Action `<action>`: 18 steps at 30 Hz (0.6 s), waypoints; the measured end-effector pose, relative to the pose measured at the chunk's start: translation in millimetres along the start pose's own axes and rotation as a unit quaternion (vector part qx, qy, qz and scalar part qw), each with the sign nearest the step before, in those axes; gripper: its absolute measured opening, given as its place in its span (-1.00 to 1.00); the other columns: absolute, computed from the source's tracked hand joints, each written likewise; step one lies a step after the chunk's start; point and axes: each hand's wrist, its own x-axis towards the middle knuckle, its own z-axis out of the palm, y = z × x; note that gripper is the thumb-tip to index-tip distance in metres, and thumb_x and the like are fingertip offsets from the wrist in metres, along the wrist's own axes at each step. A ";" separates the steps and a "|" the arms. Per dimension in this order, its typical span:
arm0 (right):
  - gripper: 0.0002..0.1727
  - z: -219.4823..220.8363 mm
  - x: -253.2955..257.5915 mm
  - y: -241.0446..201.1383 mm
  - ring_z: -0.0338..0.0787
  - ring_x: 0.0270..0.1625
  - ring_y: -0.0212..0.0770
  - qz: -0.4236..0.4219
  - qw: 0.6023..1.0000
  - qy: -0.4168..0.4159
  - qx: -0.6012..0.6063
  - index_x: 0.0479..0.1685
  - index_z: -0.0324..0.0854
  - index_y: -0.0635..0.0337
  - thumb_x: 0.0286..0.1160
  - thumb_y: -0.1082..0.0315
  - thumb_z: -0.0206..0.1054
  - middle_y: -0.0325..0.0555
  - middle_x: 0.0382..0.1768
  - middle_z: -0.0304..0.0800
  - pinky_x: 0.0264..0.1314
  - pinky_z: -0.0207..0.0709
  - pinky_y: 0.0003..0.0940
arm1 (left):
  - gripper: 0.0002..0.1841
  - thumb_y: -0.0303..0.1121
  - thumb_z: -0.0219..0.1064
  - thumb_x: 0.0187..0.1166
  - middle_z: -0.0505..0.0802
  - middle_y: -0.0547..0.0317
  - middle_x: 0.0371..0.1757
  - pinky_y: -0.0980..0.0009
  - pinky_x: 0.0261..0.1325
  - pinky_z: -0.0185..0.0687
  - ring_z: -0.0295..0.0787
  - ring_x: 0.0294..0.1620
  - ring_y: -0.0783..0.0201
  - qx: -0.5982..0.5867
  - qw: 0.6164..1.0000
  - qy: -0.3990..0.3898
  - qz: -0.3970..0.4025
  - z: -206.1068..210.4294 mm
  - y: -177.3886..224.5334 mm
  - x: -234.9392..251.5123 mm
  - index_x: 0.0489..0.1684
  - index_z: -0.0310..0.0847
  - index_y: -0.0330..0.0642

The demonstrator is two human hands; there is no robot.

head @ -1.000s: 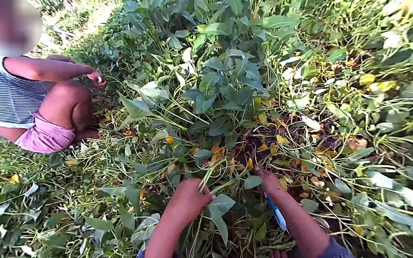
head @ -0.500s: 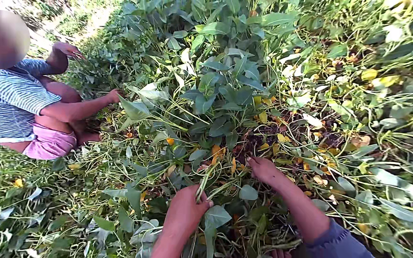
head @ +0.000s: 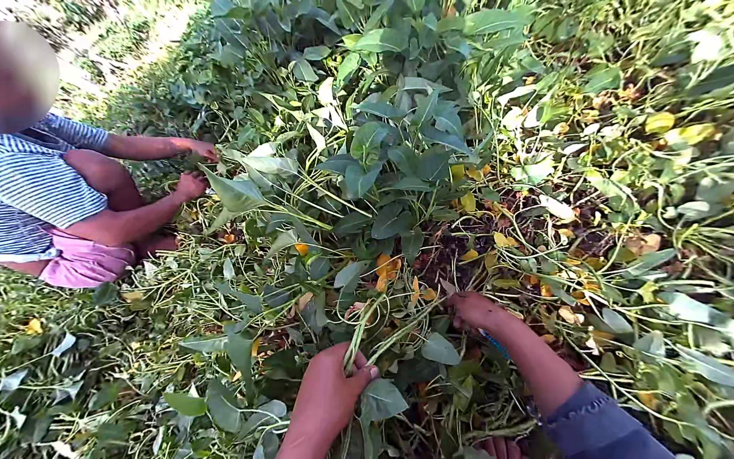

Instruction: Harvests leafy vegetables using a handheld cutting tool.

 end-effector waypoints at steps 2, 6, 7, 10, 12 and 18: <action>-0.41 0.9 3.0 -2.2 0.57 -0.39 -0.21 -0.003 1.000 -0.013 0.006 0.57 0.39 0.22 0.97 0.01 -0.32 0.03 -0.17 0.69 -0.23 0.51 -0.24 | -0.73 -0.19 0.53 0.51 0.77 0.16 -0.28 0.15 -0.03 0.61 0.69 -0.25 0.21 0.005 1.000 -0.006 -0.001 -4.4 4.6 0.8 -0.05 0.73 -0.16; -0.43 -4.0 -4.5 1.2 0.50 -0.44 -0.21 -0.005 0.998 -0.036 -0.054 0.86 0.09 -0.10 0.97 0.03 -0.32 0.03 -0.20 0.64 -0.29 0.46 -0.26 | -0.74 -0.21 0.52 0.53 0.76 0.13 -0.26 0.21 -0.03 0.60 0.67 -0.24 0.25 0.005 1.000 -0.015 0.009 -17.3 -3.6 17.2 -0.04 0.73 -0.19; -0.44 -5.1 -5.5 5.2 0.52 -0.42 -0.17 -0.008 0.997 -0.034 -0.075 0.89 0.01 -0.19 0.97 0.05 -0.31 0.07 -0.18 0.65 -0.27 0.47 -0.21 | -0.74 -0.22 0.51 0.55 0.76 0.13 -0.25 0.22 -0.03 0.60 0.67 -0.24 0.25 0.001 1.000 -0.021 0.011 -21.9 -6.7 20.5 -0.02 0.72 -0.21; -0.35 -11.5 -10.3 17.5 0.56 -0.36 -0.13 -0.048 0.996 -0.026 -0.073 0.95 -0.20 -0.40 0.92 0.26 -0.19 0.14 -0.03 0.66 -0.25 0.50 -0.13 | -0.78 -0.27 0.51 0.54 0.76 0.17 -0.32 0.27 -0.14 0.60 0.66 -0.33 0.30 -0.060 0.998 0.007 0.023 -43.4 -28.1 21.9 -0.06 0.72 -0.22; -0.41 -16.9 -21.9 21.7 0.53 -0.42 -0.17 -0.089 0.995 -0.033 -0.021 0.93 -0.12 -0.32 0.96 0.18 -0.25 0.10 -0.08 0.66 -0.33 0.47 -0.18 | -0.86 -0.35 0.47 0.53 0.81 0.23 -0.38 0.38 -0.18 0.67 0.73 -0.36 0.37 -0.157 0.986 0.046 0.040 -59.6 -47.2 11.9 -0.13 0.72 -0.20; -0.51 -5.7 -46.3 10.3 0.51 -0.63 -0.42 -0.163 0.942 0.005 0.294 0.63 0.38 -0.01 0.94 0.03 -0.18 -0.15 -0.26 0.81 -0.57 0.39 -0.56 | -0.82 -0.13 0.42 0.49 0.83 0.20 -0.36 0.67 -0.57 0.50 0.64 -0.57 0.53 -0.505 0.854 0.056 0.106 -100.1 -99.9 -39.2 -0.32 0.72 -0.03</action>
